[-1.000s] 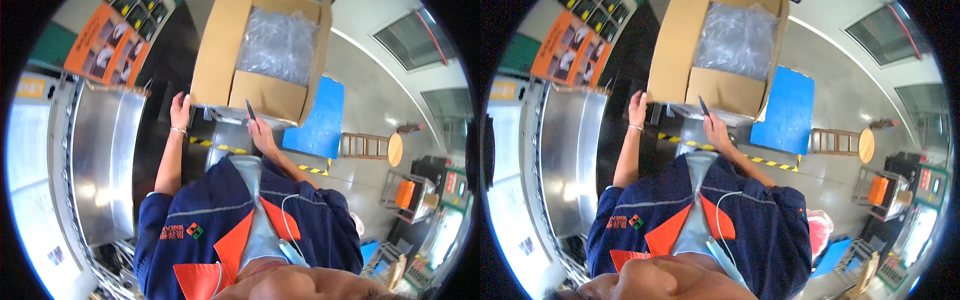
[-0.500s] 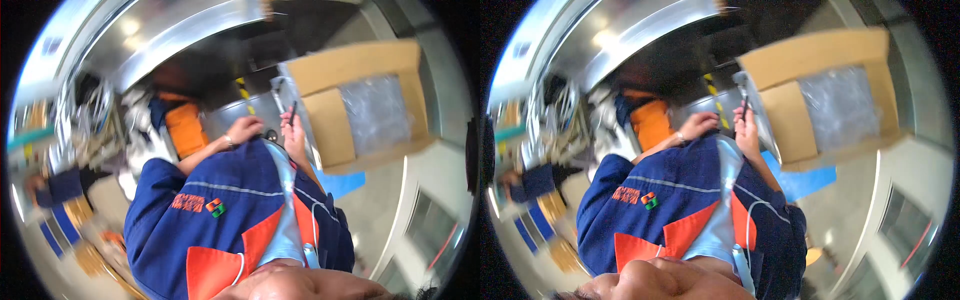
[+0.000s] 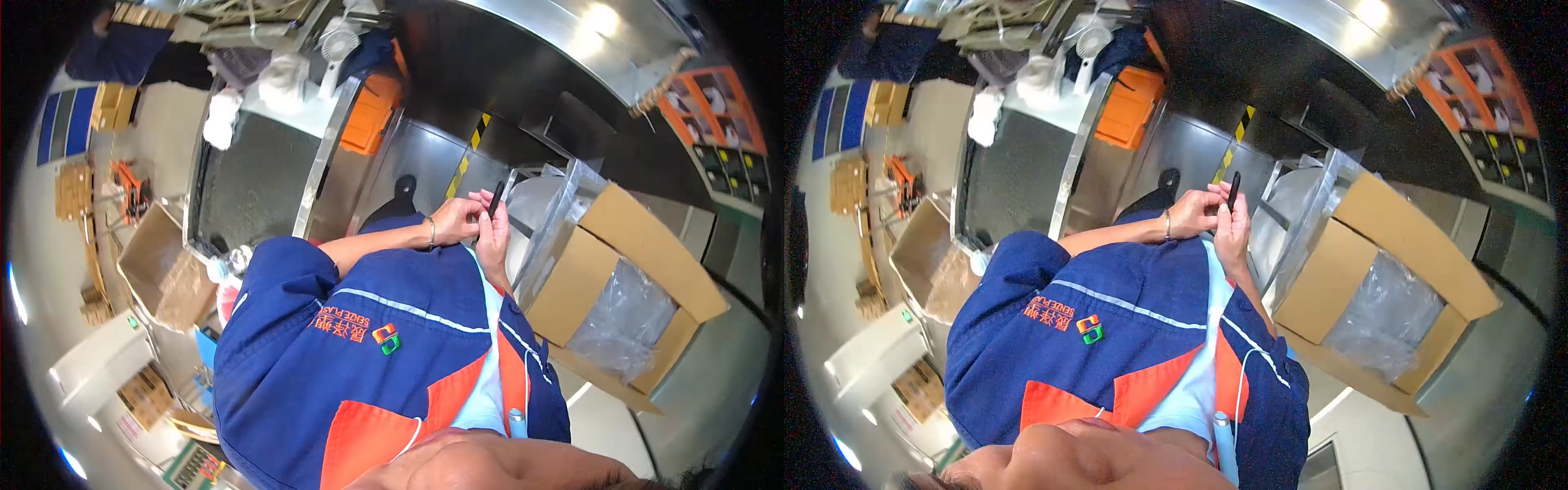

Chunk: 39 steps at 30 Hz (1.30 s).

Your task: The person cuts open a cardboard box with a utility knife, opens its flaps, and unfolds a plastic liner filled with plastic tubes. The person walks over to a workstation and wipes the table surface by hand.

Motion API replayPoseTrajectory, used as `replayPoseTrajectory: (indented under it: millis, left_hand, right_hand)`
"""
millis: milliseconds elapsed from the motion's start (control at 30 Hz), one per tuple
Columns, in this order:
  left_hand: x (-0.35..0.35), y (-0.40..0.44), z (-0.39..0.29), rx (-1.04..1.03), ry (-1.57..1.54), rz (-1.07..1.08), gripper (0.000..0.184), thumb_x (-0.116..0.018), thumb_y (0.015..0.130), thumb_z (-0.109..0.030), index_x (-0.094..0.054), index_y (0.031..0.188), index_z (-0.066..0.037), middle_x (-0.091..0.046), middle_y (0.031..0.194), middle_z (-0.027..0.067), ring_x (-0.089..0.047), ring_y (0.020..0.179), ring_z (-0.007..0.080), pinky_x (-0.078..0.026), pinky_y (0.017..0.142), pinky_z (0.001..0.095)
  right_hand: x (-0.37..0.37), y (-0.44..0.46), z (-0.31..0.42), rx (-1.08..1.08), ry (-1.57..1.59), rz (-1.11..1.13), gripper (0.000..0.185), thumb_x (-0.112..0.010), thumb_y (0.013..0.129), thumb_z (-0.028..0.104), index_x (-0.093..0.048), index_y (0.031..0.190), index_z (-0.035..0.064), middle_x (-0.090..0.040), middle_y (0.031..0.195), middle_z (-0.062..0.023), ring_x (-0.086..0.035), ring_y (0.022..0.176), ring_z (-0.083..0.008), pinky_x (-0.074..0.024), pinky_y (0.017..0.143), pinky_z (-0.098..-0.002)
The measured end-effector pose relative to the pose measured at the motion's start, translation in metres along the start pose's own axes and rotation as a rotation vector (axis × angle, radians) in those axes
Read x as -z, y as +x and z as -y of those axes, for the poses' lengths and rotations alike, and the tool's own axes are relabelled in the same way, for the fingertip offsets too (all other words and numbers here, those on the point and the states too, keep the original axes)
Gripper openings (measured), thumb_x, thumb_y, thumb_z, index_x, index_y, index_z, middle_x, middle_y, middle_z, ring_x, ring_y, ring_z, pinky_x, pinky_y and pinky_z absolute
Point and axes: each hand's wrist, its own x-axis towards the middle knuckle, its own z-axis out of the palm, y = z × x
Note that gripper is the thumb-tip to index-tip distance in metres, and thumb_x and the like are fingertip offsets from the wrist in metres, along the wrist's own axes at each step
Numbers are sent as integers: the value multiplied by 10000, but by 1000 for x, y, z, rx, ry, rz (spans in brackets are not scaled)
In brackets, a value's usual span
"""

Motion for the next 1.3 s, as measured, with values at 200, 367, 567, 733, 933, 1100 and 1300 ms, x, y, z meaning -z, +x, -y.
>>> replayPoseTrajectory:
  millis: [200,367,567,733,933,1100,1300]
  left_hand:
    - [70,-22,28,143,-338,-333,148,-578,865,-117,-618,940,4,-630,795,31,-585,657,75,-485,595,241]
    - [186,-141,100,420,252,-978,184,-526,791,-128,-655,864,-20,-629,765,161,-623,681,269,-486,636,362]
    - [222,-335,217,996,727,-1154,179,-563,787,-187,-642,896,-69,-633,818,177,-612,786,332,-478,688,417]
    - [191,-408,257,1200,715,-952,168,-578,756,-143,-645,892,-71,-625,864,199,-598,849,364,-479,749,441]
    - [179,-397,261,1238,659,-854,157,-545,785,-119,-645,896,-69,-635,898,190,-605,889,352,-486,771,444]
    - [189,-403,268,1327,643,-688,194,-494,813,-118,-658,888,-47,-638,906,208,-616,885,367,-497,773,439]
    - [214,-401,261,1438,599,-321,232,-533,766,-81,-655,941,11,-620,989,241,-586,994,374,-484,834,432]
  right_hand:
    - [-35,21,7,-41,-260,98,508,-473,894,116,-302,1366,42,-435,1314,-147,-440,1181,-242,-343,966,-348]
    - [-38,25,-15,-229,-281,128,330,-446,946,140,-446,1241,-9,-552,1144,-130,-543,992,-165,-424,870,-281]
    - [-56,38,-42,-417,-405,341,302,-449,947,146,-469,1203,-12,-583,1066,-105,-562,895,-137,-445,793,-255]
    - [-89,58,-38,-340,-580,472,297,-459,940,164,-479,1188,2,-606,1029,-117,-584,890,-148,-465,784,-279]
    - [-109,69,-34,-130,-888,616,241,-490,892,108,-516,1103,-6,-608,940,-156,-614,835,-245,-476,748,-328]
    - [-116,66,-29,-34,-999,667,234,-520,853,80,-521,1070,-8,-588,910,-192,-593,844,-329,-469,748,-381]
    - [-99,58,-21,77,-1095,608,251,-557,812,61,-525,1052,-1,-585,953,-210,-576,889,-361,-464,776,-415]
